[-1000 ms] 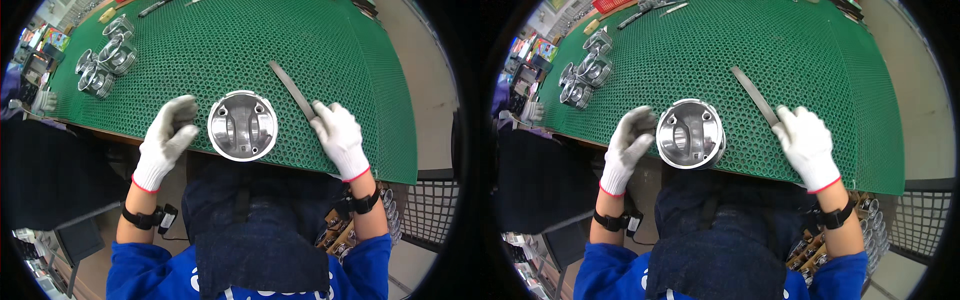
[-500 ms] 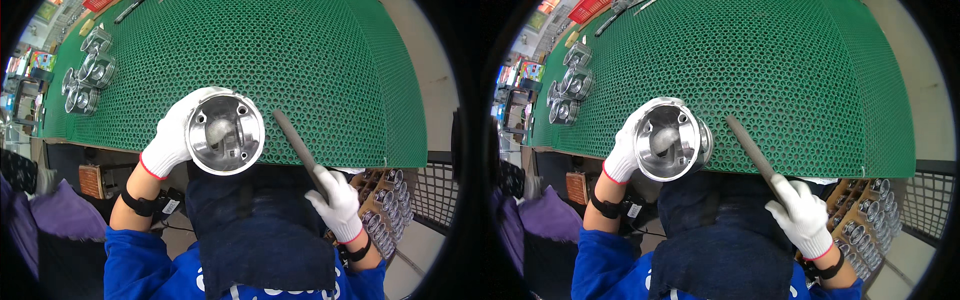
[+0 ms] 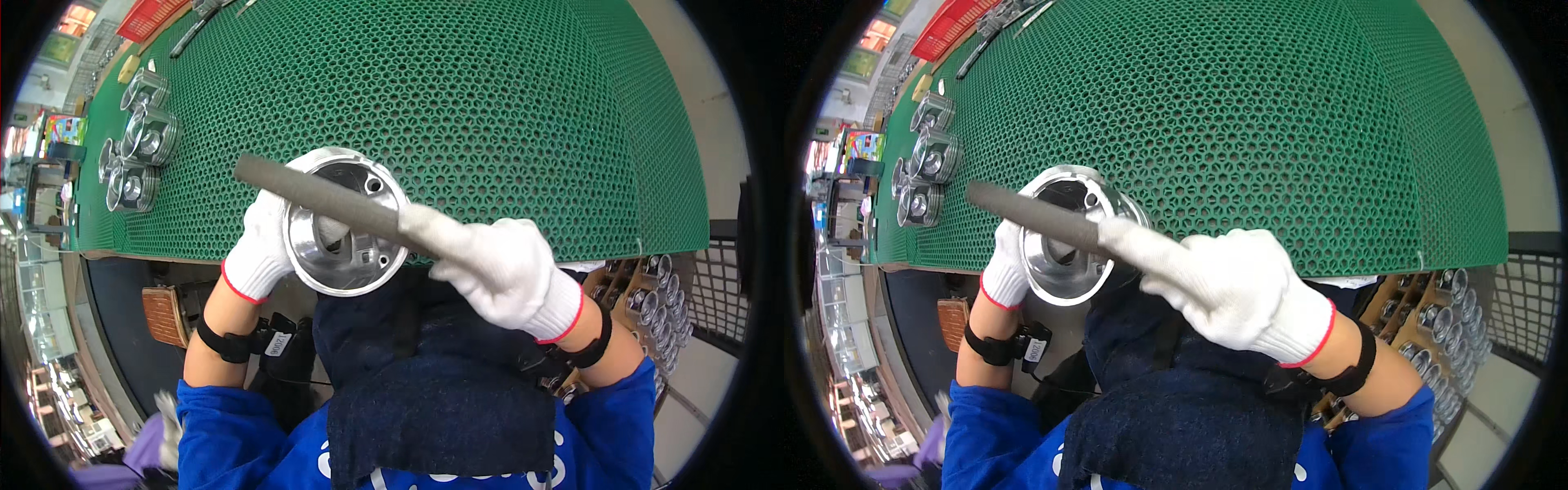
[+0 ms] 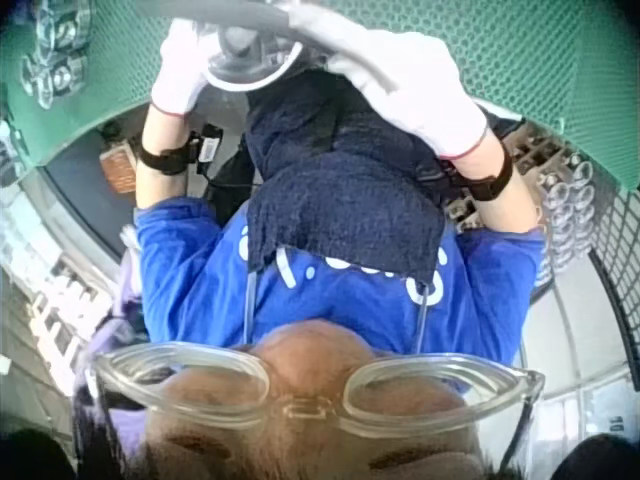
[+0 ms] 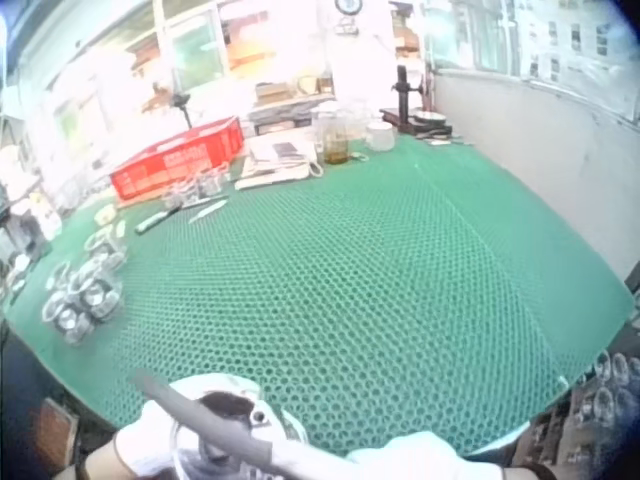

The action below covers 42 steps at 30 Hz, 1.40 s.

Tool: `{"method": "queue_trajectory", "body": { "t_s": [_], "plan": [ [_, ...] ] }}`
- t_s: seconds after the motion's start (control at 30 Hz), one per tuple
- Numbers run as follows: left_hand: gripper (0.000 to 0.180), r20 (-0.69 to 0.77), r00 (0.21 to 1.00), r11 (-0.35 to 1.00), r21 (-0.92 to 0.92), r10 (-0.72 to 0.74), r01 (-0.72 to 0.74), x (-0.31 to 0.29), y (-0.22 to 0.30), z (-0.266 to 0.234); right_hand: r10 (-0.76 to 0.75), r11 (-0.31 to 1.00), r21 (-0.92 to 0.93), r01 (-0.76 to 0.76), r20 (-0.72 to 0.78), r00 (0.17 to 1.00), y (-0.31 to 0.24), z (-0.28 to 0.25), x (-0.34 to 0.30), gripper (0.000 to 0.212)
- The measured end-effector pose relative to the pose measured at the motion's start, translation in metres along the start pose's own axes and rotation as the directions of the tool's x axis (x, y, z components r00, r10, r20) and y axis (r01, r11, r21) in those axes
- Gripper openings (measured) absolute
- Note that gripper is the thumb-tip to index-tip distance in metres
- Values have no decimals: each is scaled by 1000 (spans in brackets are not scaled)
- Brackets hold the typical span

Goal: Deburring the internal surface of metal piston heads using a hand file.

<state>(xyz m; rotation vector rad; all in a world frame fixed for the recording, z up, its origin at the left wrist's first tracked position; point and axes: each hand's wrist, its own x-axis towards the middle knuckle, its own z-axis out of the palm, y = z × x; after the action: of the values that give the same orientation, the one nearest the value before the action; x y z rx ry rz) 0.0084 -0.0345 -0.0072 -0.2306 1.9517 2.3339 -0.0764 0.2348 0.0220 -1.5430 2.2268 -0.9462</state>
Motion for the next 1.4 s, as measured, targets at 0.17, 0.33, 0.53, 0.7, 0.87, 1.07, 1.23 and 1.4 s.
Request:
{"method": "queue_trajectory", "body": {
  "t_s": [0.17,0.33,0.53,0.7,0.87,1.07,1.23,1.4],
  "plan": [
    [47,160,985,867,478,68,-138,14,20,13,53,997,-61,-51,25,998,19,2,-82,59],
    [53,135,991,929,368,1,-52,15,20,11,-72,997,-30,70,-81,994,8,3,6,60],
    [49,246,961,792,558,127,-247,21,26,11,-9,996,-85,13,49,999,22,-6,-68,55],
    [46,211,977,915,384,41,-121,14,30,16,47,998,34,-48,18,999,4,-12,12,55],
    [52,177,981,827,540,74,-159,14,26,10,7,970,238,57,-262,965,34,3,23,46],
    [101,-442,726,791,568,527,-229,-18,1,37,323,797,592,-119,-251,913,45,-11,-54,49],
    [134,-325,821,882,197,470,-428,-27,-2,57,344,819,547,-175,-222,912,40,-12,-36,50],
    [117,-260,890,886,383,376,-262,-52,-11,45,152,943,323,-74,-222,963,39,-18,-65,51]
  ]
}}
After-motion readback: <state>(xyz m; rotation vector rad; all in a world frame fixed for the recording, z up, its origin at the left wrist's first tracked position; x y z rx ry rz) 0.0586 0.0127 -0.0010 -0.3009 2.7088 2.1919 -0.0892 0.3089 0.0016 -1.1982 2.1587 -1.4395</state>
